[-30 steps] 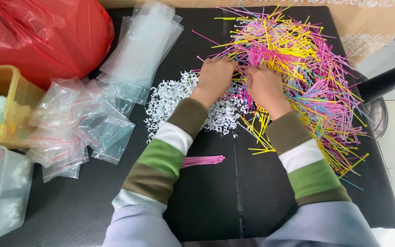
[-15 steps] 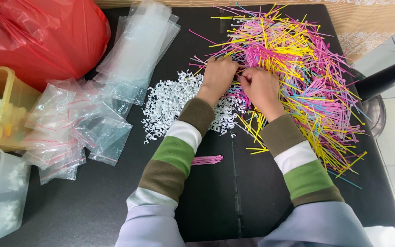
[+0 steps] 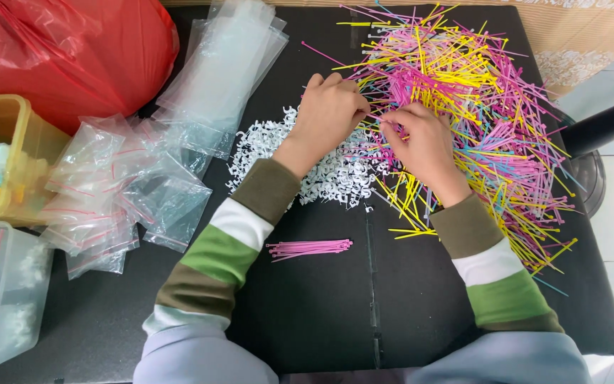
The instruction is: Bagging small pink plastic ties into clear plastic bags
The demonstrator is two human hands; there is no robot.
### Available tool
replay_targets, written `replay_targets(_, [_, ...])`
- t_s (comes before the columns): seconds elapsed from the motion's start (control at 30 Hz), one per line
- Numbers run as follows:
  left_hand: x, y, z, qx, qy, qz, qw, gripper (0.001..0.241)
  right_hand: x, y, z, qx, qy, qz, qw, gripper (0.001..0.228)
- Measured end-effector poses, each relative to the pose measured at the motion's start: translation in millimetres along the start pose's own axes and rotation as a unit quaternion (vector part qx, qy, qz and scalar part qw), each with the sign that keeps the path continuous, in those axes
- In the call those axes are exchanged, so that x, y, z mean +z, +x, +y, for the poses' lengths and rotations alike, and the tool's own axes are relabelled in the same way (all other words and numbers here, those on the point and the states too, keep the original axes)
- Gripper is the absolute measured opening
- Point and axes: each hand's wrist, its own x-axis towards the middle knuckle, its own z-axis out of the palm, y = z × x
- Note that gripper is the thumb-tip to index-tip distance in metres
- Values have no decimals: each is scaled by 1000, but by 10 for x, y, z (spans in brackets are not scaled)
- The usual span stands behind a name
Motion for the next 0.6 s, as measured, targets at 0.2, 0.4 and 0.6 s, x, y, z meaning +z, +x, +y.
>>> replay_targets(0.2, [-700,-148,210,-3,-54,-21,998,7,-380,-45,-243,-72,9,22,997,14])
replay_targets(0.4, [-1250,-700,354,-44,-136,-157,977,8,-761,-300,-802,-123,69,-66,988,16])
replay_targets(0.6, [-1458,-1367,410,-75,-160,-235,956,8,-466,-716,-1046,-164,77,-106,978,14])
